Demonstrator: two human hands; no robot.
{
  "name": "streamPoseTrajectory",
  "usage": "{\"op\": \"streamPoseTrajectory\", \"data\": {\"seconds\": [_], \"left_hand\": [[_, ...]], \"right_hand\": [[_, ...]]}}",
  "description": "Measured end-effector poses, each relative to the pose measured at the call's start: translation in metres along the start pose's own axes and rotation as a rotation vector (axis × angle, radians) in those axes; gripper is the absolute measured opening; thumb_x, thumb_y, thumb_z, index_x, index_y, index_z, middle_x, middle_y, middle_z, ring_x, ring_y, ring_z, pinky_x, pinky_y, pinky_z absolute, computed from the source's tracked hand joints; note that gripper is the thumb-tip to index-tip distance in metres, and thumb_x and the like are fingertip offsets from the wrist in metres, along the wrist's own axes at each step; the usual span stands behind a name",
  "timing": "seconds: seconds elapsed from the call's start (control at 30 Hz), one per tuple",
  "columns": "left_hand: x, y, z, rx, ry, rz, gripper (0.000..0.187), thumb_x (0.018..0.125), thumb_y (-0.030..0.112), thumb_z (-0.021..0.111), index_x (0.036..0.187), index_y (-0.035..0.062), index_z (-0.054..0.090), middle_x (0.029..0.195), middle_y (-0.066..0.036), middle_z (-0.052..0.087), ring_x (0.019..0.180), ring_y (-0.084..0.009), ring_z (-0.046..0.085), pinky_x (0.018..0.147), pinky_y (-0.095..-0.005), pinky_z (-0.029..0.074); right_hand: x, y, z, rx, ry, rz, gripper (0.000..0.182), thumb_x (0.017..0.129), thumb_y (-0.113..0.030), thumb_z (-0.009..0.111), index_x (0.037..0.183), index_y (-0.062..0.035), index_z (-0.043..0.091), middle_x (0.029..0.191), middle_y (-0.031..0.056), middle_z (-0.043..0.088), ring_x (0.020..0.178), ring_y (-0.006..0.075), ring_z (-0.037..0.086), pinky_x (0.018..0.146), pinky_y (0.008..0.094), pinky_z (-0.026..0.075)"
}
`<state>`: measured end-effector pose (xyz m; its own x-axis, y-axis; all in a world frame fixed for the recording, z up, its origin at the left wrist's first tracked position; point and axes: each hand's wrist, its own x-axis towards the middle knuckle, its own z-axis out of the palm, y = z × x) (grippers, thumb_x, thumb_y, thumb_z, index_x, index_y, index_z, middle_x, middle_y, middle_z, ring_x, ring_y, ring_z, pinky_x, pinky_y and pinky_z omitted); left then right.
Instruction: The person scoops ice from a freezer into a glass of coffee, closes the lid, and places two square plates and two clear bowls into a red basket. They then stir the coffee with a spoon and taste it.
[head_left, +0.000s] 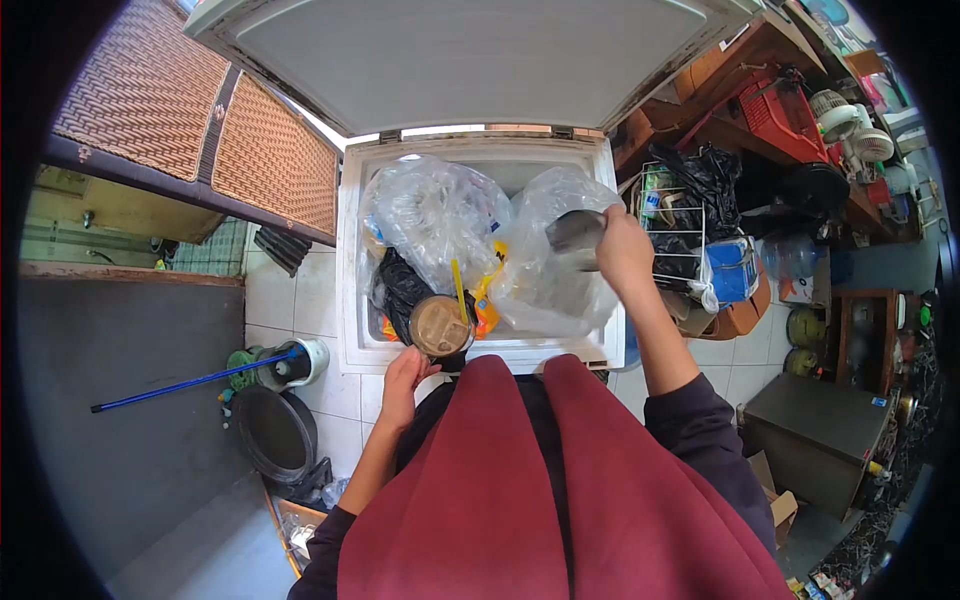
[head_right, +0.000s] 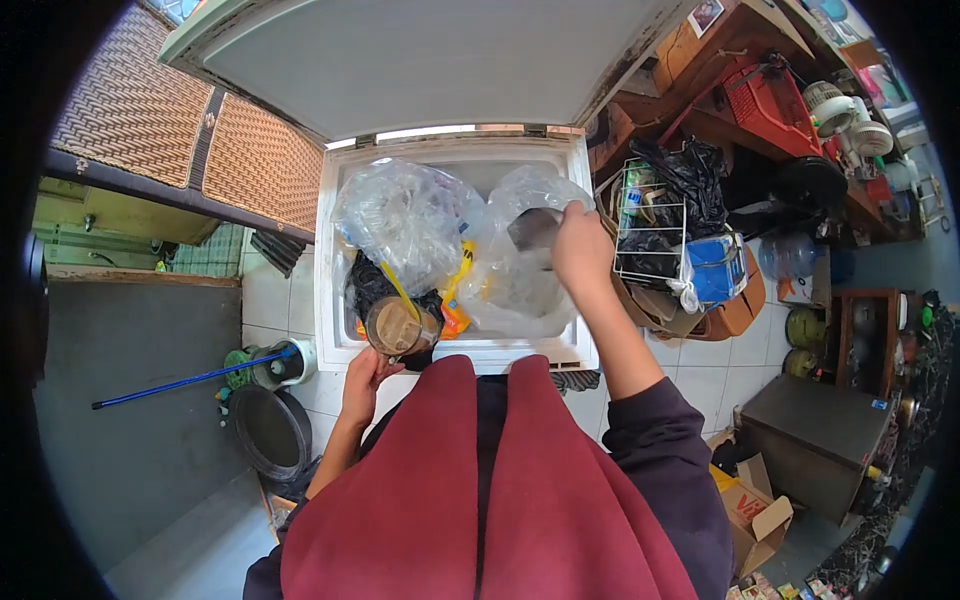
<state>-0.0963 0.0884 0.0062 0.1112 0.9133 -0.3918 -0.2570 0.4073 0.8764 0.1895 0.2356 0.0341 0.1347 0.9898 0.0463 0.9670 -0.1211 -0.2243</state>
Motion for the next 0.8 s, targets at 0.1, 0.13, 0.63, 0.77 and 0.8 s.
{"op": "streamPoseTrajectory", "data": {"seconds": [0.1,0.13,0.63,0.77,0.8], "left_hand": [[-0.001,-0.003,-0.001,-0.006,-0.006,-0.001,0.03,0.086,0.028,0.032,0.064,0.0093,0.034,0.059,0.003,0.029,0.054,-0.0065,0.03,0.069,-0.0274,0.039],[-0.001,-0.004,-0.001,-0.01,-0.005,0.0,0.03,0.086,0.028,0.033,0.063,0.0093,0.034,0.059,0.003,0.029,0.054,-0.0065,0.03,0.07,-0.0275,0.039],[-0.015,-0.007,0.012,0.031,0.071,-0.053,0.033,0.086,0.031,0.032,0.063,0.0087,0.035,0.06,0.003,0.03,0.056,-0.0072,0.032,0.071,-0.0279,0.038],[-0.017,-0.006,0.019,0.051,0.103,-0.072,0.033,0.087,0.032,0.032,0.064,0.0083,0.036,0.061,0.002,0.03,0.058,-0.0073,0.032,0.072,-0.0276,0.037],[-0.018,-0.006,0.02,0.033,0.09,-0.065,0.033,0.086,0.033,0.032,0.065,0.0081,0.036,0.062,0.002,0.031,0.058,-0.0077,0.032,0.072,-0.0273,0.037]], "right_hand": [[-0.014,-0.033,-0.009,-0.239,0.057,-0.075,0.012,0.071,-0.009,0.046,0.076,-0.0008,0.053,0.074,0.0156,0.054,0.07,0.0274,0.057,0.056,0.0334,0.047],[-0.015,-0.042,0.003,-0.286,-0.076,-0.093,0.013,0.071,-0.009,0.048,0.079,-0.0014,0.055,0.078,0.0161,0.055,0.074,0.0257,0.057,0.057,0.0314,0.047],[0.078,0.0,0.147,0.02,-0.421,-0.039,0.034,0.076,-0.023,0.045,0.107,-0.0093,0.049,0.109,0.0105,0.048,0.103,0.0233,0.044,0.087,0.0337,0.034],[0.045,0.023,0.196,0.82,0.064,-0.282,0.037,0.078,-0.031,0.044,0.104,-0.0039,0.048,0.108,0.0099,0.049,0.103,0.0224,0.045,0.077,0.036,0.042],[0.042,0.02,0.2,0.831,0.058,-0.274,0.037,0.078,-0.031,0.044,0.104,-0.0039,0.048,0.108,0.0099,0.049,0.103,0.0224,0.045,0.077,0.036,0.042]]}}
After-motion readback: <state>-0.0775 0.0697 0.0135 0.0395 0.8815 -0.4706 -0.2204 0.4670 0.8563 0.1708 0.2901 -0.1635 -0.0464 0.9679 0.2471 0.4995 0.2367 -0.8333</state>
